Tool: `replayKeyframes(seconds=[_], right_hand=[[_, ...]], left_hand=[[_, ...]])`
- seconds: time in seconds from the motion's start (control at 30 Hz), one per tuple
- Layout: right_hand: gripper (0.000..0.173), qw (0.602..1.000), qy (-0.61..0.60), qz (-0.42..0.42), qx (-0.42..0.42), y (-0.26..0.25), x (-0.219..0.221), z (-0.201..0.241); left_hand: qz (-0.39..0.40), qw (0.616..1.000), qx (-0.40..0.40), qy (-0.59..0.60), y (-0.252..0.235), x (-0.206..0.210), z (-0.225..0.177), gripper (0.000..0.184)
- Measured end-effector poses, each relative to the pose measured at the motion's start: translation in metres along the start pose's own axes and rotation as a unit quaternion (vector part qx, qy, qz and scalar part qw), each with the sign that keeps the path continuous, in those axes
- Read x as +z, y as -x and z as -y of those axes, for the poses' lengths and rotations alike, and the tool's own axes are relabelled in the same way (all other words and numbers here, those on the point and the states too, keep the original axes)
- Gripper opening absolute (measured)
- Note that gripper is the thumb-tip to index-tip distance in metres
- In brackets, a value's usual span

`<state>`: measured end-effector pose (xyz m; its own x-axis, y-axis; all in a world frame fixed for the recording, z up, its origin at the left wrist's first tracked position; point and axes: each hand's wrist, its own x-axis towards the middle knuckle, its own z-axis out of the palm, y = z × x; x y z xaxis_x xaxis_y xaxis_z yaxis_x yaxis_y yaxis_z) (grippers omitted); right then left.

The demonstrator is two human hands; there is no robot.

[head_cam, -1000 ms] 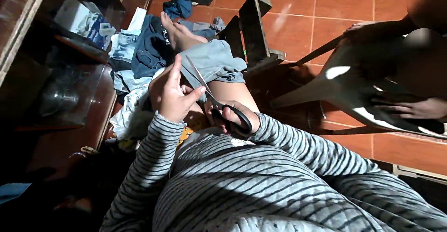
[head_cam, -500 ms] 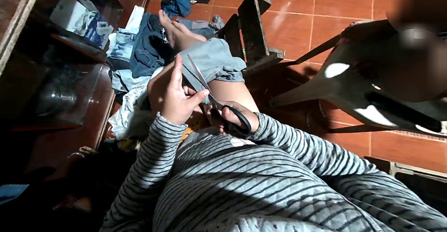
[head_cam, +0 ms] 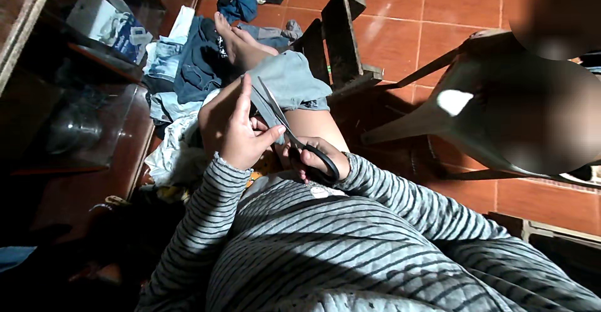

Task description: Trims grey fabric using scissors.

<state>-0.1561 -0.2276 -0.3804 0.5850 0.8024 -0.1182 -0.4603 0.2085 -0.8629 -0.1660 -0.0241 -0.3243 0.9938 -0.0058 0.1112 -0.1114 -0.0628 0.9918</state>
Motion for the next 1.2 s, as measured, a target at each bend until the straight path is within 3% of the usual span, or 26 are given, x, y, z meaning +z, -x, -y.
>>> replayKeyframes(seconds=[0.07, 0.17, 0.27, 0.33, 0.53, 0.67, 0.77, 0.87, 1.0, 1.07, 1.13, 1.2], right_hand=[[0.055, 1.000, -0.006, 0.000, -0.008, -0.001, -0.001, -0.001], [0.055, 1.000, 0.001, -0.004, 0.002, 0.000, -0.001, 0.000], [0.052, 1.000, 0.007, -0.011, 0.008, 0.001, 0.002, 0.000], [0.051, 1.000, 0.004, -0.011, 0.015, 0.001, 0.003, 0.001], [0.053, 0.999, -0.014, -0.012, 0.039, -0.001, 0.006, 0.002], [0.055, 0.999, -0.018, -0.009, 0.045, -0.002, 0.004, 0.000], [0.045, 0.998, -0.010, -0.022, 0.055, -0.001, 0.004, 0.001], [0.036, 0.998, -0.006, -0.032, 0.058, 0.001, 0.004, 0.001], [0.033, 0.998, 0.000, -0.028, 0.065, 0.004, 0.001, 0.001], [0.036, 0.998, 0.000, -0.015, 0.069, 0.005, -0.001, 0.001], [0.040, 0.997, -0.005, 0.001, 0.075, 0.006, -0.003, 0.002], [0.045, 0.996, -0.020, 0.019, 0.083, 0.005, -0.006, 0.002]], left_hand=[[0.008, 1.000, 0.016, 0.006, 0.000, -0.002, 0.003, 0.111], [-0.017, 0.998, 0.063, -0.011, -0.001, -0.004, 0.010, 0.086], [-0.090, 0.995, 0.028, -0.045, 0.001, 0.000, 0.006, 0.065], [-0.090, 0.995, 0.020, -0.025, 0.000, -0.003, 0.008, 0.067], [-0.043, 0.998, 0.010, 0.037, 0.001, 0.001, 0.013, 0.105], [-0.029, 0.998, 0.017, 0.051, 0.001, 0.002, 0.014, 0.112], [-0.024, 0.998, 0.030, 0.054, 0.000, 0.002, 0.016, 0.113], [-0.028, 0.999, 0.035, 0.025, 0.001, 0.000, 0.017, 0.104], [-0.118, 0.992, 0.008, -0.035, 0.000, -0.003, 0.017, 0.052], [-0.161, 0.987, -0.012, -0.029, -0.004, -0.007, 0.020, 0.037], [-0.170, 0.985, -0.032, 0.006, -0.006, -0.009, 0.022, 0.041], [-0.147, 0.988, -0.034, 0.031, -0.006, -0.011, 0.023, 0.058]])
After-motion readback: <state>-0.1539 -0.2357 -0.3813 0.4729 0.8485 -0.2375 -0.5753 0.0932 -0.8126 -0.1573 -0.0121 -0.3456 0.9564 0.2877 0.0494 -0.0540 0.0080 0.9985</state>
